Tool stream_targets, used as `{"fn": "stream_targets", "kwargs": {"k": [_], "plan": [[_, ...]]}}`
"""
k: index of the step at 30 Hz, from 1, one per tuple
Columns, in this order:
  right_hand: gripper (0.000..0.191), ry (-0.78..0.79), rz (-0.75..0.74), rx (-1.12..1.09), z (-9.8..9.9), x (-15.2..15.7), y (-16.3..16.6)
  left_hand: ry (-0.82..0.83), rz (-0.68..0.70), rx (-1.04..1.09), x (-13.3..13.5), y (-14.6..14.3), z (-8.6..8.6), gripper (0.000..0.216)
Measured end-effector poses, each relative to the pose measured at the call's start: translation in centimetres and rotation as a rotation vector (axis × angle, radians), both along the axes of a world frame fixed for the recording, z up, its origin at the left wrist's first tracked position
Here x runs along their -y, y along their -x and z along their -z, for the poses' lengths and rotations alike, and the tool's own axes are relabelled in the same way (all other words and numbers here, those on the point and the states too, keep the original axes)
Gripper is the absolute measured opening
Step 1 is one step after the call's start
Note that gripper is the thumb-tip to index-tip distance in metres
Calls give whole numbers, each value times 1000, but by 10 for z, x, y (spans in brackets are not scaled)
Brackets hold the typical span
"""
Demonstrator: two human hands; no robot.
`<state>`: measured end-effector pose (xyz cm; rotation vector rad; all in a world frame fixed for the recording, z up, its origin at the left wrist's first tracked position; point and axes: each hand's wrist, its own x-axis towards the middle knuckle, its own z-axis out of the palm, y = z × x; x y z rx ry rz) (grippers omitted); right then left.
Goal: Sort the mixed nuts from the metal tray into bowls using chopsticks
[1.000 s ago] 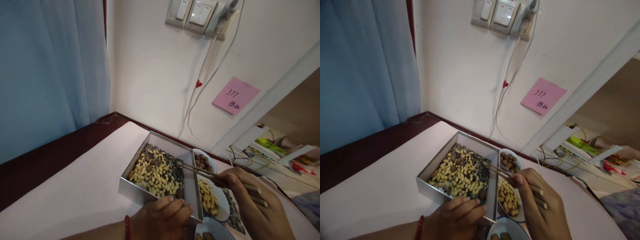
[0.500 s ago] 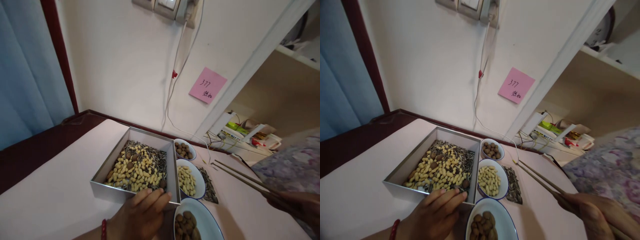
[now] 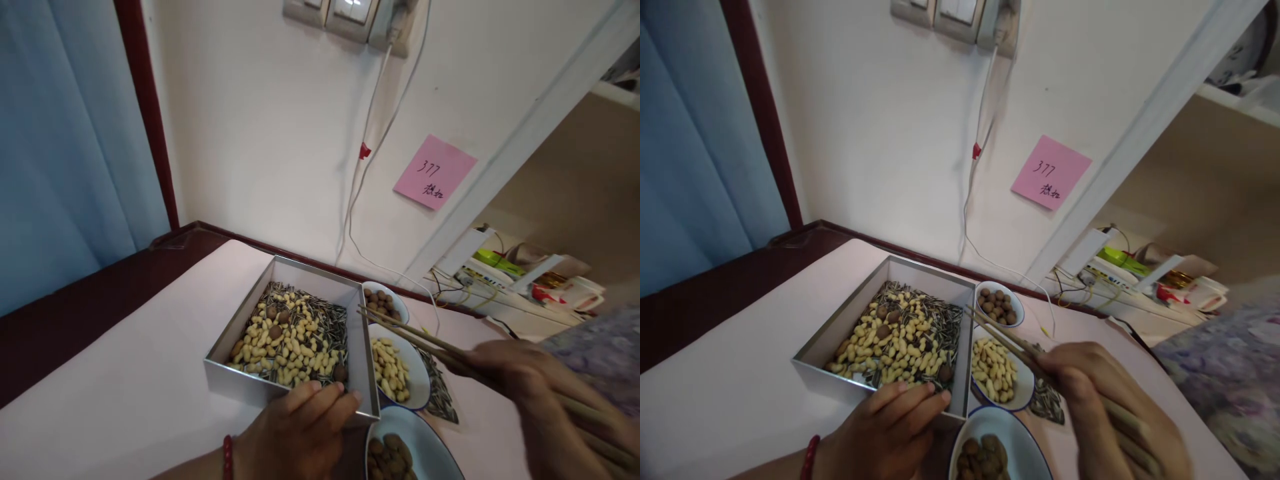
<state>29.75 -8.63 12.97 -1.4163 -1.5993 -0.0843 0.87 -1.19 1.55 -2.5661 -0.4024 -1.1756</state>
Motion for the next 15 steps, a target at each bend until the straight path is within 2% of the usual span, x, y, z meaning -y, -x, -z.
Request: {"fn": "stream_targets", "kwargs": {"k": [2, 4, 8, 15], "plan": [[19, 38, -104, 56, -7, -17, 41, 14, -18, -10, 1, 0, -1, 35], [24, 102, -190, 69, -9, -34, 62, 5, -26, -5, 2, -1, -1, 30], [35, 182, -234, 26, -1, -57, 68, -21, -31, 11, 1, -2, 2, 19], [32, 194, -268, 55, 5, -68, 75, -51, -32, 11, 0, -2, 5, 15]]}}
